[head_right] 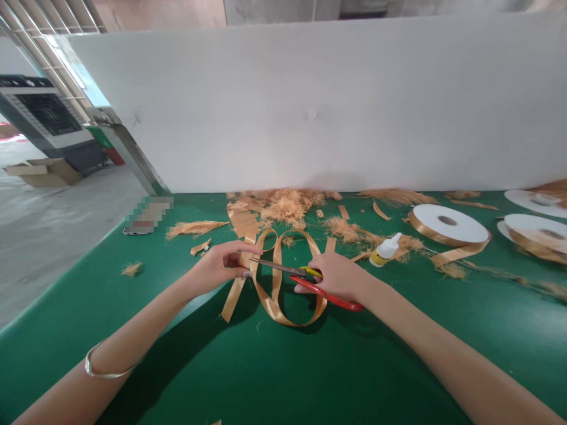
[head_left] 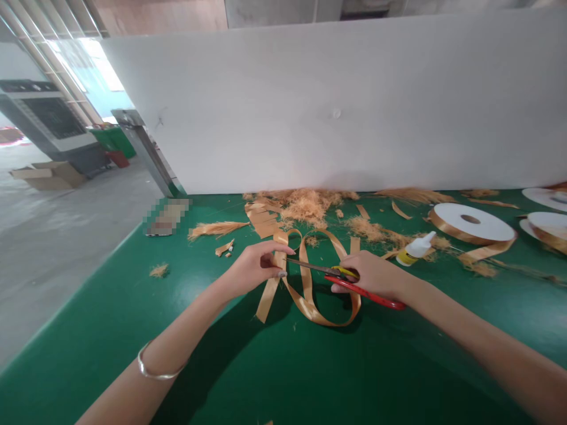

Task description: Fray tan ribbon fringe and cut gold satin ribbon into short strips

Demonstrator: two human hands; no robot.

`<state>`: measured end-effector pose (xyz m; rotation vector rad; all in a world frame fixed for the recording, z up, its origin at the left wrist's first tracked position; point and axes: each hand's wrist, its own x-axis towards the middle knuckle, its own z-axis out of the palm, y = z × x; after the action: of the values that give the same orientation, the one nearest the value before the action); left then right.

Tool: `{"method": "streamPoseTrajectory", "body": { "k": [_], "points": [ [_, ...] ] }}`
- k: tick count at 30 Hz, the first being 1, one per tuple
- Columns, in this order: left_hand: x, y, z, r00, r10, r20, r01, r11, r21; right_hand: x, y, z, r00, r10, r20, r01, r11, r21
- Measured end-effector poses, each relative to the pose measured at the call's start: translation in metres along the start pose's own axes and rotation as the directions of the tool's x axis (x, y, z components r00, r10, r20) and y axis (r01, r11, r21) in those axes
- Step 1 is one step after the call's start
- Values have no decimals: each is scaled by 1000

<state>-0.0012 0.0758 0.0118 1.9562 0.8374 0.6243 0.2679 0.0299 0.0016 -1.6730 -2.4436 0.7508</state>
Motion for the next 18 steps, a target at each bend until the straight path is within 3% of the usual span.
{"method": "streamPoseTrajectory", "body": {
  "k": [6,18],
  "points": [
    [0,-5,2,1000,9,2,-9,997,-74,3,-1,-2,1000,-20,-4,20,999,-46],
    [-1,-1,7,1000,0,11,1,998,-59,9,-8,-10,999,43,30,-40,994,-97]
  ]
}}
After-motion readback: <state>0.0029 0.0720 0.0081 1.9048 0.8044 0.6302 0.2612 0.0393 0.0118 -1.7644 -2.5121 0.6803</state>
